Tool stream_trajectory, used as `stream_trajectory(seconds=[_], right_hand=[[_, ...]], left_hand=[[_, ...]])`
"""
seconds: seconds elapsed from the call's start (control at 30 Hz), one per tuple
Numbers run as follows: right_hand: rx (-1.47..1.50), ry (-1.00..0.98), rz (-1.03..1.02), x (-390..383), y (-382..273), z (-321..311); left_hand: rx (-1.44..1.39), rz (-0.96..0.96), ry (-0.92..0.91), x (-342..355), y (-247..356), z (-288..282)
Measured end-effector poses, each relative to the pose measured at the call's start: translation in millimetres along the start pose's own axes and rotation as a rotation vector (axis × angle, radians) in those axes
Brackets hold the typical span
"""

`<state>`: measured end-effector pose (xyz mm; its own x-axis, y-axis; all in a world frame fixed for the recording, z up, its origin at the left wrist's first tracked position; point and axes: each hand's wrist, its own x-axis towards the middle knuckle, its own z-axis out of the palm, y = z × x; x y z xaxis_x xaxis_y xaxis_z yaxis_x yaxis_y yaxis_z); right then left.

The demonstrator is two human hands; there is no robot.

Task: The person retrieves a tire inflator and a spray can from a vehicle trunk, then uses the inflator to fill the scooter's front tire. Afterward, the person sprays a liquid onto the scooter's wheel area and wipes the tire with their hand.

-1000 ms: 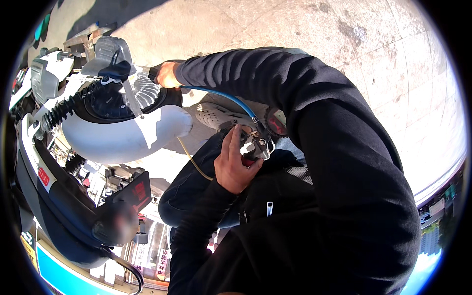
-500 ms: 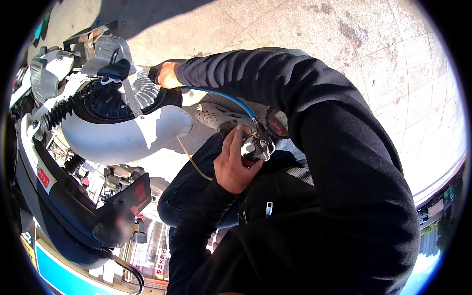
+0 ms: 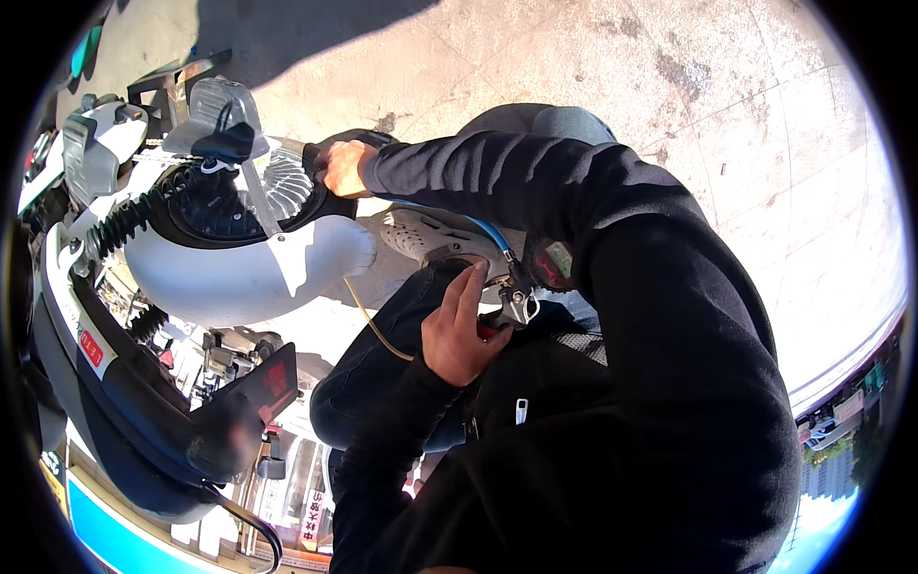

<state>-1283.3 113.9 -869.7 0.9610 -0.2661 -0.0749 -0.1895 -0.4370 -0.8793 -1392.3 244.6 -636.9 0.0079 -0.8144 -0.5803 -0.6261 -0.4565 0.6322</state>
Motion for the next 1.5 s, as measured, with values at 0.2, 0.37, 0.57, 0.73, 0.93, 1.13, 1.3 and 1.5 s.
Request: stream_trajectory(seconds=[0.2, 0.37, 0.57, 0.73, 0.93, 1.13, 1.3, 1.5], right_hand=[[0.445, -0.075, 0.5, -32, -28, -101], [0.402, 1.156, 0.673, -96, 97, -164], [-0.533, 1.68, 0.559, -177, 126, -346], [-0.255, 0.933, 0.476, -181, 122, -350], [0.762, 1.365, -0.151, -262, -39, -306], [1.015, 0.546, 0.303, -198, -75, -179], [0.487, 0.388, 0.37, -154, -74, -93], [0.406, 0.31, 0.286, -151, -44, -56]], left_hand=[[-0.025, 0.157, -0.132, -9, -11, -13], [-0.092, 0.074, -0.213, -23, -14, -54], [-0.074, -0.21, -0.546, -85, -30, -121], [0.089, -0.572, -0.459, -156, -53, -154], [-0.272, -0.587, -0.014, -221, -98, -170], [0.08, -0.607, 0.216, -256, -219, -147], [0.075, -0.663, 0.497, -269, -362, -113], [-0.21, -0.933, 0.425, -238, -379, -19]])
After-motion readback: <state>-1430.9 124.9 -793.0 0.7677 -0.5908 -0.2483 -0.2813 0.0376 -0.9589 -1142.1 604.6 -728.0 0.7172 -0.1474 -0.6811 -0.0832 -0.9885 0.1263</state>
